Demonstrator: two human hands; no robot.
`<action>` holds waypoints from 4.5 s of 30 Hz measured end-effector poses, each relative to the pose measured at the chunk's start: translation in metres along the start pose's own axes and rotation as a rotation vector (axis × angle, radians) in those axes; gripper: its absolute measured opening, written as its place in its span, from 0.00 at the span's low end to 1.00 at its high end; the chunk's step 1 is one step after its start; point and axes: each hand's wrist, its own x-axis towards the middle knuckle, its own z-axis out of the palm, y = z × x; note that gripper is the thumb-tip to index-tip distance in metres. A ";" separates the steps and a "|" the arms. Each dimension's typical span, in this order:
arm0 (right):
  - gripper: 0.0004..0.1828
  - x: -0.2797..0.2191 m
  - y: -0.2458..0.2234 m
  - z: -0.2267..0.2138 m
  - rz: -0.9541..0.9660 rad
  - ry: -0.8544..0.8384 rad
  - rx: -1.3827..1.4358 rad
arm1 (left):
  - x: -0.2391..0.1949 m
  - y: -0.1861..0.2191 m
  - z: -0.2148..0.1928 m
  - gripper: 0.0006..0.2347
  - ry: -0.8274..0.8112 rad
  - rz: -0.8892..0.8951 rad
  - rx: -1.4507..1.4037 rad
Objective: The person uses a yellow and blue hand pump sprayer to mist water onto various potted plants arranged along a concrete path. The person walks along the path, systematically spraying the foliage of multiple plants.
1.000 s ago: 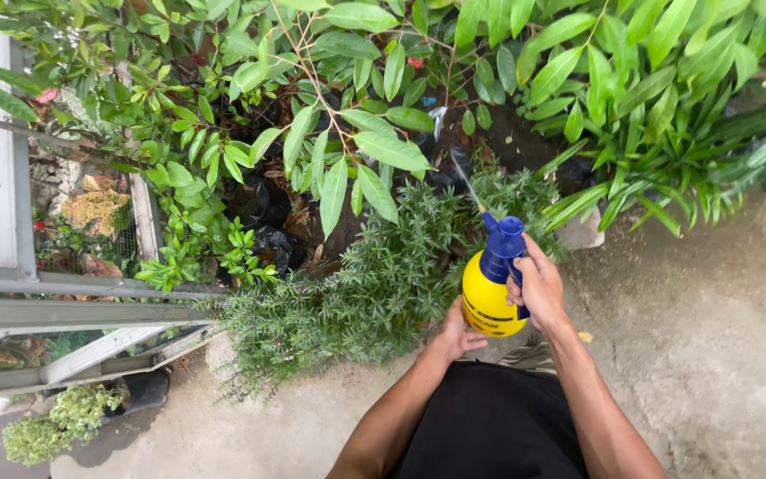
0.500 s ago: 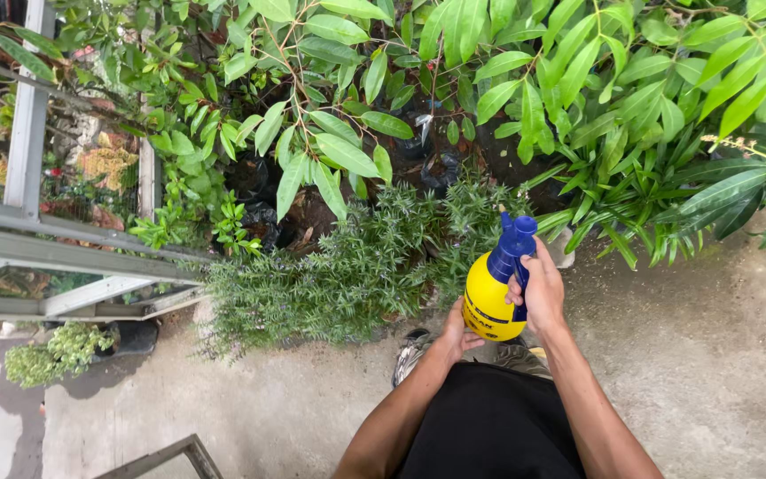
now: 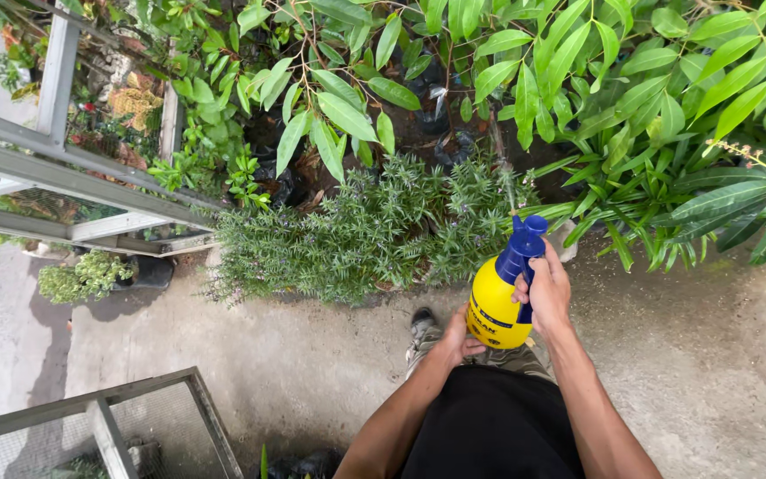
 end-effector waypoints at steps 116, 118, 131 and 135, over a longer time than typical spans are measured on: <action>0.27 -0.003 0.019 0.055 0.084 -0.145 -0.113 | -0.052 0.017 -0.023 0.32 0.074 0.065 -0.190; 0.26 -0.004 0.020 0.055 0.085 -0.150 -0.116 | -0.053 0.014 -0.023 0.32 0.081 0.055 -0.190; 0.31 -0.009 0.025 0.054 0.063 -0.157 -0.099 | -0.058 0.017 -0.025 0.33 0.062 0.126 -0.205; 0.29 -0.009 0.022 0.053 0.072 -0.153 -0.105 | -0.057 0.018 -0.023 0.33 0.075 0.120 -0.216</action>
